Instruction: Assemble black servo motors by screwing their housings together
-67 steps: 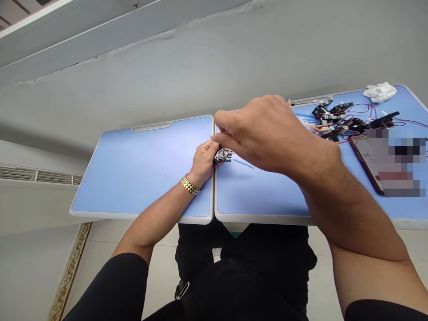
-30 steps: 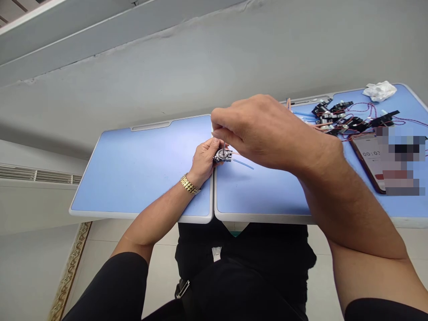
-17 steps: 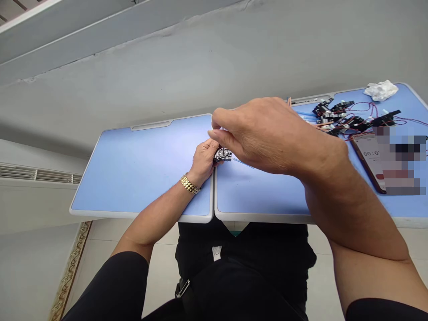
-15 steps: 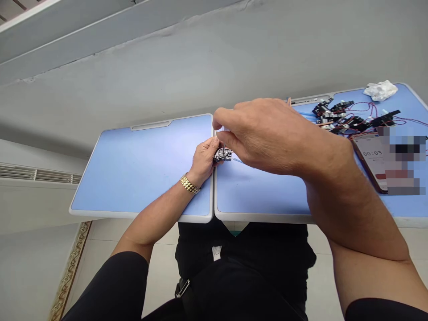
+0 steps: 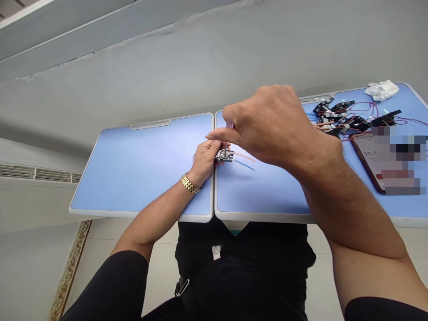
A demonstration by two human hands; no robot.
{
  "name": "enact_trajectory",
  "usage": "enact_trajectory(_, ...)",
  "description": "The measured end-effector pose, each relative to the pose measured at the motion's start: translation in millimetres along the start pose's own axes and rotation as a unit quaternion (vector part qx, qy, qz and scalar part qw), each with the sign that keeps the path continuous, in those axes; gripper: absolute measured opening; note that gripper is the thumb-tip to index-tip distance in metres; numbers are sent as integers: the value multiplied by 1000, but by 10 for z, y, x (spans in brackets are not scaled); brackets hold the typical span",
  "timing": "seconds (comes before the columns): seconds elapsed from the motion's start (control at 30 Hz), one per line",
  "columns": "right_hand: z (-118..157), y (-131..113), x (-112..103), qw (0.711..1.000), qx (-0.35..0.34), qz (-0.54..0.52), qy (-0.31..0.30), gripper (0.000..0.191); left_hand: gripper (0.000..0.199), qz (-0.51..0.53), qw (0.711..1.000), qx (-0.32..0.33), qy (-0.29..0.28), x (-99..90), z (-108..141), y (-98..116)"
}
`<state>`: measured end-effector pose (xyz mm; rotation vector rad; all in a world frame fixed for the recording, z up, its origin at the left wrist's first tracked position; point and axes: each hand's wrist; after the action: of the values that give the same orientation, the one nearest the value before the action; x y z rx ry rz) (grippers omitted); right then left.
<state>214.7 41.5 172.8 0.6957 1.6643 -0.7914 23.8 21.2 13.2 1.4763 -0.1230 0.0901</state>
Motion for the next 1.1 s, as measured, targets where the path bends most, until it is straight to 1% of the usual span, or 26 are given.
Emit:
enact_trajectory(0.07,13,-8,-17,1000,2,13,-1,63,60,9,1000,6,-2,-7,-7,-8)
enact_trajectory(0.1,20,-9,-24,1000,-8,11,-1,62,59,13,1000,9,-3,-9,-9,-8)
enact_trajectory(0.23,41,7,-41,995,-75,-59,-11,43,59,10,1000,-4,0,-6,0,16)
enact_trajectory(0.3,40,17,-44,992,-89,-85,-16,40,59,5,1000,-12,6,-2,7,33)
enact_trajectory(0.5,14,59,4,993,-77,-90,10,43,60,18,1000,3,-13,-11,6,27)
enact_trajectory(0.6,6,61,32,996,-60,-64,18,44,59,22,1000,7,-21,-11,2,15)
enact_trajectory(0.73,6,27,27,999,-46,-29,0,40,59,12,1000,-6,-14,-4,-5,20)
enact_trajectory(0.8,11,21,12,998,-51,-41,-5,39,59,10,1000,-14,-7,-4,-10,27)
enact_trajectory(0.9,25,40,-12,993,-72,-91,-19,37,59,24,999,-23,-3,-15,-21,33)
enact_trajectory(1.0,34,68,-27,987,-85,-129,-32,36,60,39,999,-33,-12,-34,-35,25)
enact_trajectory(1.1,36,96,-9,985,-89,-142,-37,32,61,43,998,-29,-20,-48,-46,12)
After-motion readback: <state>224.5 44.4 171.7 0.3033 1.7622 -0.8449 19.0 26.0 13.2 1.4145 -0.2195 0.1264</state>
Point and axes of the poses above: each hand's wrist, its own z-axis away from the middle knuckle, its own x-axis out of the palm, y = z × x, and after that the axes turned 1 degree about -x, right-handed
